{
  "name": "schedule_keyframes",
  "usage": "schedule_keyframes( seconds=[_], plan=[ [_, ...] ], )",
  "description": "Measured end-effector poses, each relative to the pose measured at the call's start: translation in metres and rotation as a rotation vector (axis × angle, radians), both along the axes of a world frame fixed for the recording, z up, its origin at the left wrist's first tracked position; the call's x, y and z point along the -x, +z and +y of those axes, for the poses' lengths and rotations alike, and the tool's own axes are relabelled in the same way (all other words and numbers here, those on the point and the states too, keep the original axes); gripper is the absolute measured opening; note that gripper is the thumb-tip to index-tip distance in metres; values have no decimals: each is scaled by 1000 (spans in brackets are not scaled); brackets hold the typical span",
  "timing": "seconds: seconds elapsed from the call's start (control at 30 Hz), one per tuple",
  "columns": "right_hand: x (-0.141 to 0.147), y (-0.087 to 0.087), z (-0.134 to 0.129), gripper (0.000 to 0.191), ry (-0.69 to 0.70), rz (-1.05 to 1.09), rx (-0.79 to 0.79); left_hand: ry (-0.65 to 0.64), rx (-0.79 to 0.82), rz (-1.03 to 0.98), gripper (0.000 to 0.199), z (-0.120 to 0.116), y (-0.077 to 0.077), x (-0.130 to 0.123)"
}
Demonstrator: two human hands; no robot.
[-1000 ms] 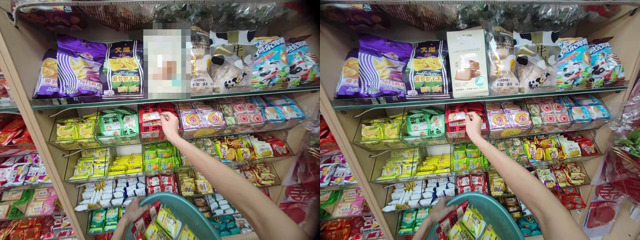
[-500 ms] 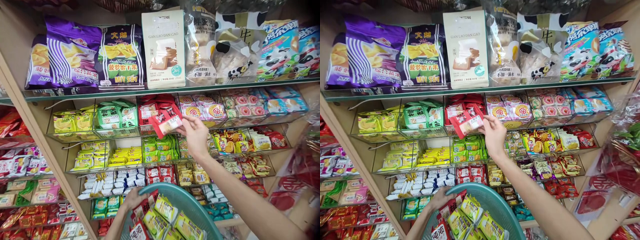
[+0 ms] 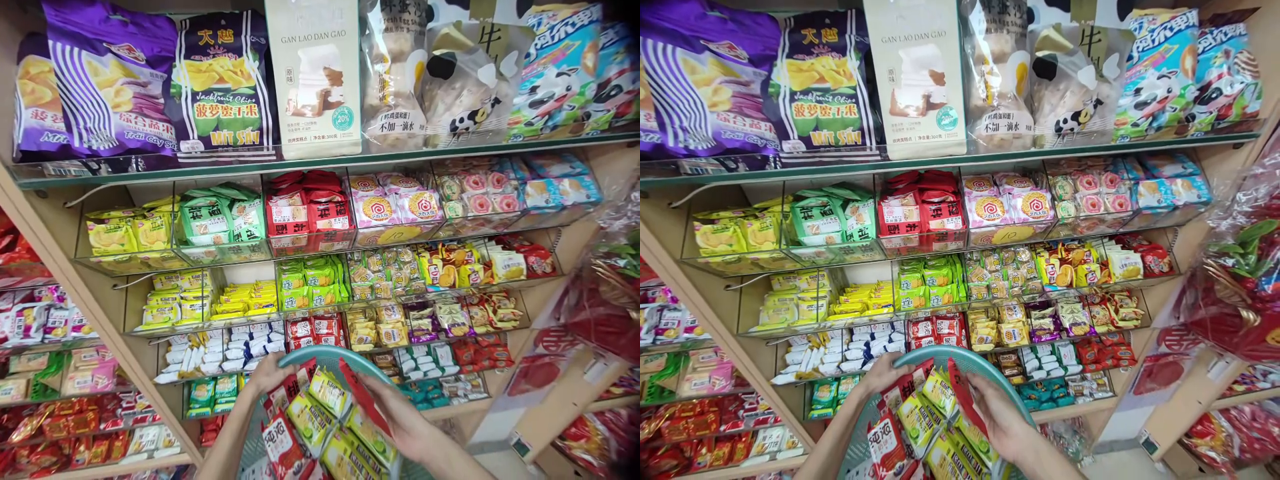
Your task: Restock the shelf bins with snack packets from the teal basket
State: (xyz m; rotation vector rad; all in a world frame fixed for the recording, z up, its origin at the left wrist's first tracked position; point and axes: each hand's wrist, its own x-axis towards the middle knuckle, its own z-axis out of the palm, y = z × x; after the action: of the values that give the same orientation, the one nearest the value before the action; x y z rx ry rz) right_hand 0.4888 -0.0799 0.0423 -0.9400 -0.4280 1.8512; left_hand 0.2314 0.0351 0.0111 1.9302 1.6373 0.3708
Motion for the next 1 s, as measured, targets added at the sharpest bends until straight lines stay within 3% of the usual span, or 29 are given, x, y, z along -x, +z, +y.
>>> schedule_keyframes(
  seconds=[0.1,0.33,0.43,0.6,0.77,0.87,1.0],
  plan=[
    [-1,5,-8,20,66,23,66,-16,3,5,42,-1,0,-1],
    [-6,18,1,56,86,17,-135,-36,-5,-15,38,-7,1,-4],
    [-7,16,9,49,56,-31,-103,-44,-35,-48,40,-8,-3,-4],
    [-5,11,10,34,135,17,-58,-58,-46,-72,41,-11,-8,-1],
    [-3,13,12,31,217,-97,-28,-44,-28,-28,43,-12,-7,-4],
    [-5,24,23,40,207,-215,-139,-28,-23,-46,52,-15,-3,-7],
    [-5,46,55,47,388,-532,-474,5,19,-125,70,-21,5,-10]
  ],
)
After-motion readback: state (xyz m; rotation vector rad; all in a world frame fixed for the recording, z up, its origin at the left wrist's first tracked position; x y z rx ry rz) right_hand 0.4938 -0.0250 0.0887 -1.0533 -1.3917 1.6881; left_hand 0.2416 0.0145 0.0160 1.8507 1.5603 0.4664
